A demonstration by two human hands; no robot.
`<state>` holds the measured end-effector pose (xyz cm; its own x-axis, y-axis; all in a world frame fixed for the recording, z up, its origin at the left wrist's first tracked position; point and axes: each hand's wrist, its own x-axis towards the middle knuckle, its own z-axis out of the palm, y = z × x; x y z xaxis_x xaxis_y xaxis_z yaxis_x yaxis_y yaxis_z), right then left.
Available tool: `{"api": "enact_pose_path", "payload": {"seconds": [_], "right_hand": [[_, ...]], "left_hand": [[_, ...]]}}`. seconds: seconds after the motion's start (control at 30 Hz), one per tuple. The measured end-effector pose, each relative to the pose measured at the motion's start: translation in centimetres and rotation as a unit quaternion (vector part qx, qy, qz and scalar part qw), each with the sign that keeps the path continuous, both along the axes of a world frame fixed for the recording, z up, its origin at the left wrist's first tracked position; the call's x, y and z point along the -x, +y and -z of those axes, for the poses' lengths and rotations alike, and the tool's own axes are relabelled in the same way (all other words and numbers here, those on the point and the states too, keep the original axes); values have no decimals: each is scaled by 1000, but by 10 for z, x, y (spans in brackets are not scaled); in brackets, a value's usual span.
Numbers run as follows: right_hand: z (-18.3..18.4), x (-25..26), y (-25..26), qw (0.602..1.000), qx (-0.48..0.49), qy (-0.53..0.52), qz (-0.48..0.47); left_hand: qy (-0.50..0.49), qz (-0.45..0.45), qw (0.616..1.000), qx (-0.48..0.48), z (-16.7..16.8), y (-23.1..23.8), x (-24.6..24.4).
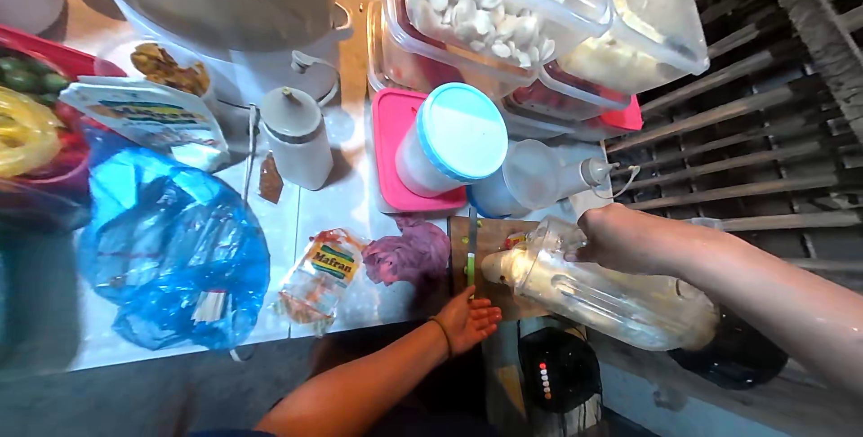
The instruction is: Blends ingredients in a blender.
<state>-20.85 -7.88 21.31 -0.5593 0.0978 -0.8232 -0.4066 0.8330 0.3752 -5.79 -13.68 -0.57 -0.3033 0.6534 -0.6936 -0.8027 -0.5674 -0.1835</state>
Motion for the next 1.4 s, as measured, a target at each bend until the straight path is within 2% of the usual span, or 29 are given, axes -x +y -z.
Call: {"api": "enact_pose_path", "payload": {"seconds": [0.2, 0.33, 0.43, 0.57, 0.67, 0.8, 0.93, 1.07, 1.23, 1.27, 1.33, 1.37, 1.4], "right_hand": [[-2, 1, -4, 999, -28, -27, -24], [-1, 3, -14, 998, -53, -24, 1], [-2, 2, -15, 998, -35, -35, -24], [1, 5, -19, 998, -58, -15, 0], [1, 4, -17, 998, -35, -32, -30], [6, 8, -16, 998, -61, -28, -4], [2, 8, -10, 999, -28, -20, -18], [0, 13, -7, 1000, -16, 5, 25], [-1, 6, -13, 999, -43, -28, -5], [2, 9, -2, 999, -16, -38, -24], [26, 33, 51, 984, 135, -48, -103], [35, 42, 67, 977, 171, -59, -109], [34, 44, 65, 979, 166, -72, -95]], "left_hand": [[10, -9, 1000, -1, 2, -3, -1], [2, 0, 1000, -5, -3, 2, -5], [5, -2, 1000, -8, -3, 0, -4], [0, -7, 1000, -11, -3, 0, -4], [6, -10, 1000, -10, 1, -4, -6], [-1, -5, 1000, -9, 1, -4, -10], [-8, -12, 1000, -5, 3, -5, -9], [8, -4, 1000, -3, 2, -1, -7], [9, 0, 1000, -8, 0, -3, -5], [9, -1, 1000, -9, 0, -3, -5], [5, -1, 1000, -8, 2, -2, -5], [3, 2, 1000, -9, 2, -1, -7], [2, 5, 1000, -8, 1, 1, -8]]}}
